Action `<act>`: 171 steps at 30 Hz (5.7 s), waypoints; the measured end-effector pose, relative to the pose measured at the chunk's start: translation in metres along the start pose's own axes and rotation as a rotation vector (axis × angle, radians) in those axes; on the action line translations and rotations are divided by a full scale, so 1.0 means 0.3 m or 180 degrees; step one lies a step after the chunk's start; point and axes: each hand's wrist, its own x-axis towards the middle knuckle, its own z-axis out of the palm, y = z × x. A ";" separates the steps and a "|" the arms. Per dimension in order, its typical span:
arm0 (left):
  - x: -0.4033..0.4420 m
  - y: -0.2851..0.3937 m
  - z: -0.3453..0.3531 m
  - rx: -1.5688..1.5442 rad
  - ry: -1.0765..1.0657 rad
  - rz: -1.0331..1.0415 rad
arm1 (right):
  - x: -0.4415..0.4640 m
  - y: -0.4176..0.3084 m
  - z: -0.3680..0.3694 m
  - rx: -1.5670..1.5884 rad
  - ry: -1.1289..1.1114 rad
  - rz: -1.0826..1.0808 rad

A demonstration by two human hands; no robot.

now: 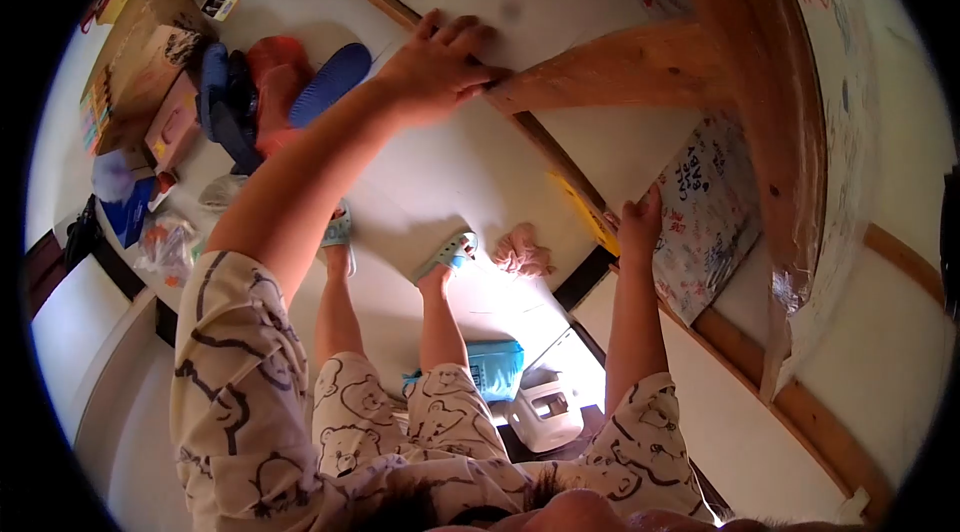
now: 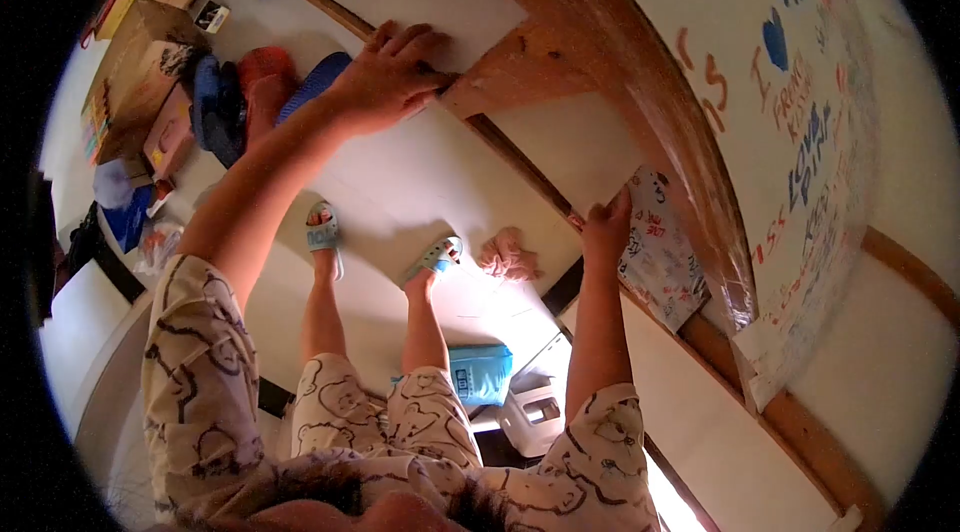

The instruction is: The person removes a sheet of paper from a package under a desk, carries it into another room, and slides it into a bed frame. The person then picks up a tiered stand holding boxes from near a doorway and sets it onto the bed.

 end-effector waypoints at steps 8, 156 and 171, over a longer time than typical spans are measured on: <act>-0.046 -0.037 -0.045 0.0629 -0.0041 -0.0692 | 0.076 0.138 -0.042 -0.1020 0.0265 -0.0602; -1.459 0.398 -0.223 -0.0748 -0.4284 0.1786 | -1.972 1.157 1.251 0.6725 0.2417 0.3255; -1.799 0.107 1.167 0.1368 -0.2033 0.1530 | -1.905 2.086 1.596 0.5072 0.3821 0.5488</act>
